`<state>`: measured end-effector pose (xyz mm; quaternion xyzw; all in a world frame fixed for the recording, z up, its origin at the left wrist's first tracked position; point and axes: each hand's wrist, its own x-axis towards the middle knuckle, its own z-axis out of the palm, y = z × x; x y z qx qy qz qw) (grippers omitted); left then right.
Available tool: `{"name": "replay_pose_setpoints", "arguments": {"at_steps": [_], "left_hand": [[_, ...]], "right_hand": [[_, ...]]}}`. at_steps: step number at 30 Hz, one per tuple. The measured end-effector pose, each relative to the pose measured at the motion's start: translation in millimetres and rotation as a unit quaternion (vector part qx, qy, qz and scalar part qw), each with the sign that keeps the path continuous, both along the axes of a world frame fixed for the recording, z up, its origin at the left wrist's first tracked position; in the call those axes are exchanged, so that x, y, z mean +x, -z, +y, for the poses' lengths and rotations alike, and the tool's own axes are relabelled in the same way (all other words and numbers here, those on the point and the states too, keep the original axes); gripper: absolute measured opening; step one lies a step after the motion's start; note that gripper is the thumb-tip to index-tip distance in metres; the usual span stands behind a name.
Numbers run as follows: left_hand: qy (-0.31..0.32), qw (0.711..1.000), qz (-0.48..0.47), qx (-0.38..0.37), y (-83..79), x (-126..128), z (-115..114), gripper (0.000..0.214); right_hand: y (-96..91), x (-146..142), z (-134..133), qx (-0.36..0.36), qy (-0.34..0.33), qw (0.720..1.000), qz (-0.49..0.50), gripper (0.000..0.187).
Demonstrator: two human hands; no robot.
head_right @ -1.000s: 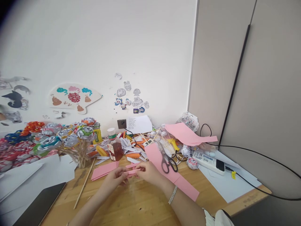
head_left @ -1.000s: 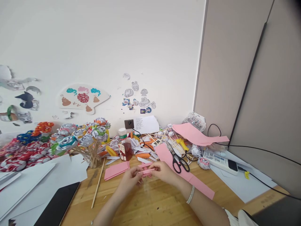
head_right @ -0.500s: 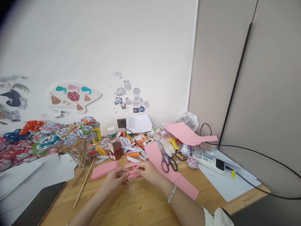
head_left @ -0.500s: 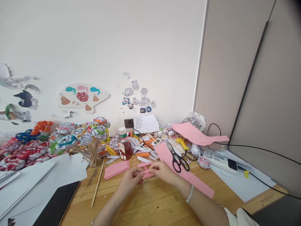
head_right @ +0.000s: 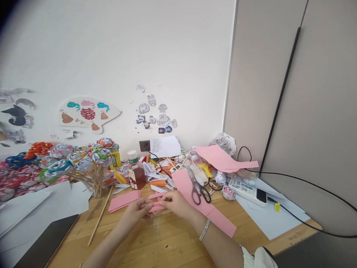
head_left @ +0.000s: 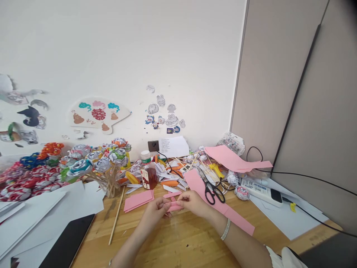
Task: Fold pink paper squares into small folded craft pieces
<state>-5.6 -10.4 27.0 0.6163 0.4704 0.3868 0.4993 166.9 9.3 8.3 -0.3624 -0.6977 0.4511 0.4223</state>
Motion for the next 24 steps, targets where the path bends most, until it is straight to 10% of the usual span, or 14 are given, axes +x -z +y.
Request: {"name": "replay_pose_setpoints", "arguments": {"at_steps": [24], "left_hand": [[0.009,0.999,0.031,0.014,3.9,0.4,2.7,0.040]], "right_hand": [[-1.1,3.0,-2.0,0.016,-0.056,0.995,-0.084,0.042]]}}
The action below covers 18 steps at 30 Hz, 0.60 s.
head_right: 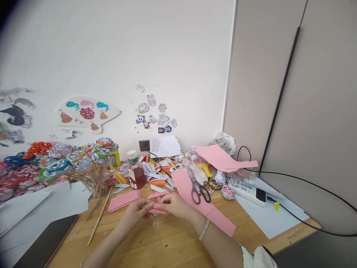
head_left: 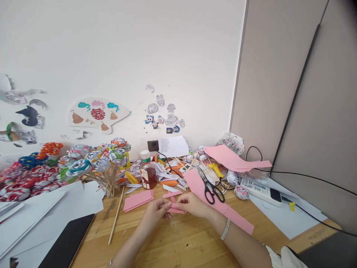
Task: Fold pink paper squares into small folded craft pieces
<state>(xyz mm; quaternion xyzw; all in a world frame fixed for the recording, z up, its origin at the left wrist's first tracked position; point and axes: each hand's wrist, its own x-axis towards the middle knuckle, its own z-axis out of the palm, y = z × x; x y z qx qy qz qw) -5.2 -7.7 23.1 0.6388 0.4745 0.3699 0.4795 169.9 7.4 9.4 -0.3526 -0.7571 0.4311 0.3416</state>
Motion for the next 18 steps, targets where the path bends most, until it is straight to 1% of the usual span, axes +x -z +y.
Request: {"name": "replay_pose_setpoints", "arguments": {"at_steps": [11,16,18], "left_hand": [[-0.011,1.000,0.000,0.001,4.1,0.4,1.8,0.042],[-0.007,1.000,0.002,0.000,1.5,-0.2,0.9,0.041],[-0.010,1.000,0.004,0.000,0.6,-0.1,0.5,0.040]], "right_hand": [[9.0,-2.2,4.2,-0.007,0.003,1.000,0.021,0.039],[8.5,1.2,6.4,0.006,0.016,1.000,0.012,0.039],[7.2,4.0,7.4,-0.002,0.014,1.000,0.003,0.040]]}}
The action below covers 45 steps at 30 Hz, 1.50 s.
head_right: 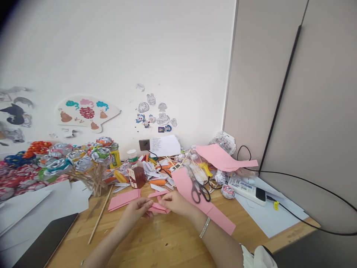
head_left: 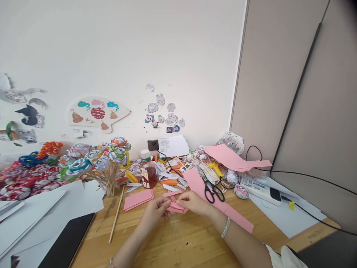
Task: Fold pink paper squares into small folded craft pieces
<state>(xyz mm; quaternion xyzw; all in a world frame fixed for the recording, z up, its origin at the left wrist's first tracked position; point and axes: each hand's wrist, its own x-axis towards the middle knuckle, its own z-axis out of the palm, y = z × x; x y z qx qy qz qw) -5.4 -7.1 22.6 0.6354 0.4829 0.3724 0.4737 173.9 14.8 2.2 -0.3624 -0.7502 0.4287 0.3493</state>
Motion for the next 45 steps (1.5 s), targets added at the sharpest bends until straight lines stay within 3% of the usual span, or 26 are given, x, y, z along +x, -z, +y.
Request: {"name": "replay_pose_setpoints", "arguments": {"at_steps": [9,21,31,35,45], "left_hand": [[0.004,1.000,0.002,0.004,-0.4,0.8,0.2,0.038],[0.007,1.000,0.010,0.016,-1.2,1.2,-1.3,0.031],[0.001,0.994,0.068,0.080,7.7,0.5,1.5,0.029],[0.020,0.988,0.106,0.107,11.2,2.1,0.3,0.028],[0.012,0.985,0.125,0.121,6.7,0.9,-2.1,0.028]], "right_hand": [[1.3,0.7,1.7,-0.036,-0.027,0.999,0.020,0.035],[8.7,-1.3,4.9,-0.030,-0.023,0.999,0.037,0.030],[4.8,-8.7,-4.4,0.003,0.001,1.000,0.018,0.027],[7.8,-11.7,-5.9,0.047,0.028,0.998,-0.029,0.027],[10.4,-10.8,-2.0,0.093,0.022,0.993,-0.069,0.021]]}}
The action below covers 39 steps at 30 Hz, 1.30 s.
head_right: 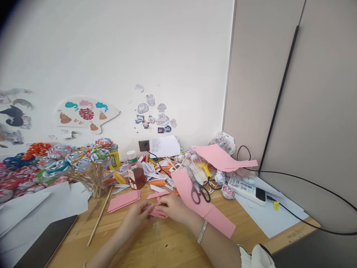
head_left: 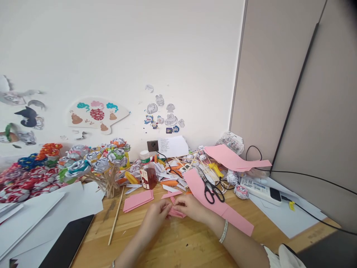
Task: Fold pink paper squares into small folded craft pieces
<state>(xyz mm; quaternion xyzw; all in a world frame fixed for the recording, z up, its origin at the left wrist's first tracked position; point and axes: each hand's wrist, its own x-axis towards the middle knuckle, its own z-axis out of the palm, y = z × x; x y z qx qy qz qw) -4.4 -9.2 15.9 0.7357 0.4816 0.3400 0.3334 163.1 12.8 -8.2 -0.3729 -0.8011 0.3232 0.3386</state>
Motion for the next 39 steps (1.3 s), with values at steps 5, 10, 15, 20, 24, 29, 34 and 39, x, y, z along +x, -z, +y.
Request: {"name": "replay_pose_setpoints", "arguments": {"at_steps": [5,10,15,20,24,29,34,39], "left_hand": [[-0.011,1.000,-0.025,-0.012,-0.1,-2.3,3.0,0.027],[-0.015,0.996,-0.074,-0.041,-4.0,-1.1,1.7,0.027],[-0.024,0.990,-0.119,-0.064,-9.4,-3.4,1.8,0.028],[-0.037,0.985,-0.149,-0.077,-16.7,-4.6,0.4,0.029],[-0.048,0.983,-0.162,-0.075,-19.8,-4.4,-1.2,0.030],[-0.046,0.980,-0.174,-0.083,-20.3,-5.5,-0.1,0.033],[-0.038,0.974,-0.194,-0.113,-17.7,-9.2,4.0,0.038],[-0.047,0.971,-0.201,-0.122,-13.0,-12.6,9.1,0.043]], "right_hand": [[-4.8,4.9,-0.1,-0.003,-0.003,1.000,0.000,0.021],[-7.7,7.9,0.3,-0.024,-0.015,0.999,0.016,0.019],[-9.0,11.5,1.6,-0.056,-0.031,0.997,0.045,0.020],[-11.0,14.1,1.3,-0.107,-0.048,0.990,0.082,0.028],[-14.6,14.9,0.5,-0.113,-0.045,0.988,0.097,0.031],[-13.4,14.9,1.7,-0.125,-0.043,0.985,0.111,0.034],[-9.9,14.2,4.6,-0.160,-0.046,0.975,0.146,0.037],[-12.4,15.1,4.5,-0.179,-0.068,0.966,0.174,0.040]]}}
